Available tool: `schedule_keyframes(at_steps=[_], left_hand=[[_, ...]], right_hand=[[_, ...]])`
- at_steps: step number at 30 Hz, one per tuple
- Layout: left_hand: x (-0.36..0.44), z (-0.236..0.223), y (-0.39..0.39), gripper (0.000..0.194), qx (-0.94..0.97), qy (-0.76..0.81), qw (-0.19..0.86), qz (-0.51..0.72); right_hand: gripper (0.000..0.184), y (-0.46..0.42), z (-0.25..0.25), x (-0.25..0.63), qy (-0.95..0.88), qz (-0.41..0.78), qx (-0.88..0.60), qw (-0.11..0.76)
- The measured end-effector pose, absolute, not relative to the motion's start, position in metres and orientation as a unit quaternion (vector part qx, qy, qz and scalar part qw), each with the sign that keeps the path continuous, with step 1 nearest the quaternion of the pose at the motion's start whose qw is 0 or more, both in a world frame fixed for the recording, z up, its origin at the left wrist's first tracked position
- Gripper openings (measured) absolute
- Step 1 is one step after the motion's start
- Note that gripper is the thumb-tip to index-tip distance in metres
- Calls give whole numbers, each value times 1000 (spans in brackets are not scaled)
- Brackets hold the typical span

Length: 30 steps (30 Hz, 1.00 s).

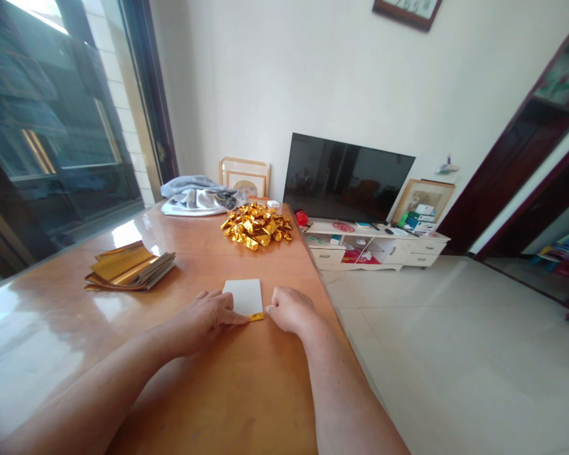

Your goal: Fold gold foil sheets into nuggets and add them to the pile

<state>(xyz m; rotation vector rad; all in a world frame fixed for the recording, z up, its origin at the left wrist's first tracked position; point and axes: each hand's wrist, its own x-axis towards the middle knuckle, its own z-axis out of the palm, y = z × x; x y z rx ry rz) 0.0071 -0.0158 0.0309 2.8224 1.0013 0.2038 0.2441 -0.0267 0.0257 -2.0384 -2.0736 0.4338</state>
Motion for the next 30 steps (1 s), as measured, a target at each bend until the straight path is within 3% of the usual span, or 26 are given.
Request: schedule_keyframes(at_steps=[5, 17, 30], left_hand=[[7, 29, -16, 38, 940, 328, 58, 73], [5, 30, -15, 40, 942, 324, 58, 66], [-1, 12, -5, 44, 940, 324, 65, 90]], right_hand=[[10, -25, 16, 233, -710, 273, -618, 200], [18, -17, 17, 230, -675, 340, -642, 128], [5, -13, 24, 220, -701, 271, -659, 29]])
